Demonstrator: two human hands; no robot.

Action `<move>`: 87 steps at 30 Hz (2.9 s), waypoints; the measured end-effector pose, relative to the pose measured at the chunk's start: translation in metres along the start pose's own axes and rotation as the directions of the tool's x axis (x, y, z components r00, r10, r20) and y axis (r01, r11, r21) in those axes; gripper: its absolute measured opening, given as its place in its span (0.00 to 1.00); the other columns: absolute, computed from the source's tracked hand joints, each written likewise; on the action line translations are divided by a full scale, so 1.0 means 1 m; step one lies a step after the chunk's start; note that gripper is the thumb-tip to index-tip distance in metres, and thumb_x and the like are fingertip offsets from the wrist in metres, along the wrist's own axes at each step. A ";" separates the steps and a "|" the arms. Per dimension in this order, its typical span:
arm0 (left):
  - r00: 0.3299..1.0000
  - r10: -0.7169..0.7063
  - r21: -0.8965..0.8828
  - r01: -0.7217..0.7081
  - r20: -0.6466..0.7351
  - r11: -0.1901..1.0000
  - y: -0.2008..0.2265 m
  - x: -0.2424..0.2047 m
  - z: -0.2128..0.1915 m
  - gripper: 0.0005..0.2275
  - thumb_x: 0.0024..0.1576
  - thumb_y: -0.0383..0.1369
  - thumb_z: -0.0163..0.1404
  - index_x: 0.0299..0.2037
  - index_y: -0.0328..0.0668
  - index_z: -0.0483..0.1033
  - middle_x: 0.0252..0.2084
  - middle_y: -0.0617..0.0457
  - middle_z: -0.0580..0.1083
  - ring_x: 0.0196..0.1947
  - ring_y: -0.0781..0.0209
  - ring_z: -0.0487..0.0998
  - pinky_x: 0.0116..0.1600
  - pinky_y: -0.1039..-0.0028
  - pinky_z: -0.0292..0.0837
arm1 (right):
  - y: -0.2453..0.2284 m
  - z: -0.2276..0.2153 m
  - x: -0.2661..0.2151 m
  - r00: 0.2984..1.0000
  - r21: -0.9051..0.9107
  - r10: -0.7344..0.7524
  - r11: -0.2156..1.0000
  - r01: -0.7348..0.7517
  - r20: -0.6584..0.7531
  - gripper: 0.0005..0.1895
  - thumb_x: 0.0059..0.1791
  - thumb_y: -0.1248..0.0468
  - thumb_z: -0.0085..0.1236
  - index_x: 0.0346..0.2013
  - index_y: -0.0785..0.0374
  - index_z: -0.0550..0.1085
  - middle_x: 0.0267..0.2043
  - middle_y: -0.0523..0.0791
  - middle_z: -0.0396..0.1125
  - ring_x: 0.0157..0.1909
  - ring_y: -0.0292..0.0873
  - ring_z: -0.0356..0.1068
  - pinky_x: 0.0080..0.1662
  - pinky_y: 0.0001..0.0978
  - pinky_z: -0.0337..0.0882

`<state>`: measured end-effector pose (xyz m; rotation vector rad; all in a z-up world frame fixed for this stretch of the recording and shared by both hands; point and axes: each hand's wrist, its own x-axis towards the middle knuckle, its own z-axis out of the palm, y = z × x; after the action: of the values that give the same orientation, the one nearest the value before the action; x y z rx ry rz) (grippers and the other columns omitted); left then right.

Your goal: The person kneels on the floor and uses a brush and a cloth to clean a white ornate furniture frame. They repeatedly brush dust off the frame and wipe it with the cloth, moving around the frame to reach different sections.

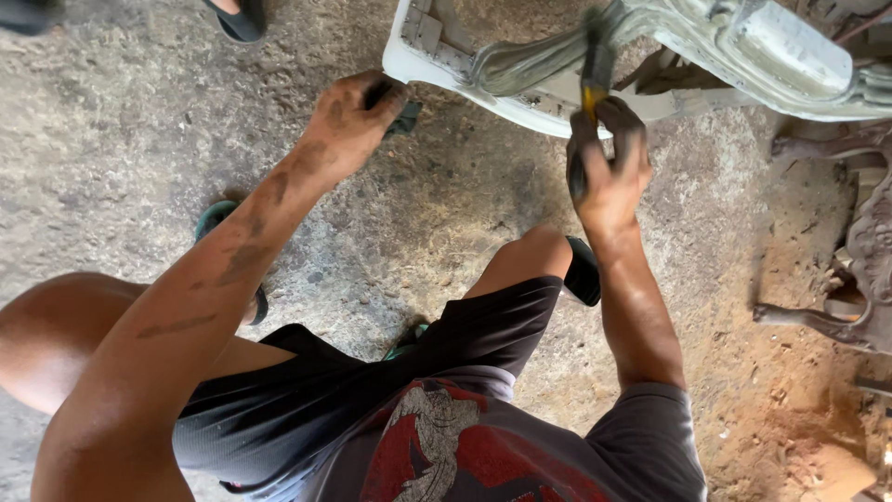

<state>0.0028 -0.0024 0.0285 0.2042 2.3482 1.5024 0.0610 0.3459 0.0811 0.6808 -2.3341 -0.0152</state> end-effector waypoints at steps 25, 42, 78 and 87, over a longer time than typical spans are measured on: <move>0.997 -0.061 -0.166 0.070 0.057 0.984 0.015 0.059 -0.018 0.14 0.65 0.39 0.51 0.52 0.39 0.79 0.44 0.51 0.80 0.40 0.62 0.79 0.44 0.71 0.76 | -0.078 0.017 -0.031 0.752 0.467 0.555 0.802 -0.371 -0.356 0.13 0.56 0.75 0.57 0.54 0.60 0.71 0.59 0.50 0.64 0.56 0.46 0.69 0.53 0.43 0.79; 0.935 -0.043 -0.513 0.230 0.351 0.827 -0.129 0.144 0.036 0.15 0.64 0.40 0.51 0.53 0.37 0.80 0.47 0.50 0.81 0.45 0.63 0.79 0.51 0.75 0.74 | -0.138 0.059 0.035 0.843 -0.404 0.535 0.784 -0.472 0.054 0.16 0.50 0.74 0.61 0.52 0.60 0.75 0.64 0.54 0.56 0.70 0.61 0.57 0.64 0.55 0.73; 0.978 0.025 -0.722 0.137 0.209 0.678 -0.127 0.170 -0.012 0.15 0.67 0.38 0.48 0.54 0.34 0.78 0.47 0.48 0.80 0.43 0.61 0.78 0.48 0.71 0.75 | -0.042 0.103 0.184 0.249 -0.406 0.506 0.840 -0.359 0.826 0.18 0.51 0.57 0.68 0.51 0.64 0.77 0.43 0.50 0.74 0.35 0.42 0.74 0.34 0.33 0.76; 0.968 0.002 -0.747 0.192 0.250 0.637 -0.142 0.184 -0.009 0.14 0.67 0.37 0.47 0.55 0.36 0.79 0.40 0.52 0.76 0.34 0.66 0.70 0.39 0.72 0.69 | -0.040 0.082 0.204 0.105 -0.604 0.614 0.789 -0.114 0.782 0.18 0.51 0.62 0.62 0.52 0.68 0.74 0.46 0.55 0.67 0.33 0.44 0.72 0.34 0.35 0.75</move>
<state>-0.1628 -0.0156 -0.1347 0.0230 1.3290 2.1358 -0.0983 0.2000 0.1382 -0.4342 -3.4928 -0.9826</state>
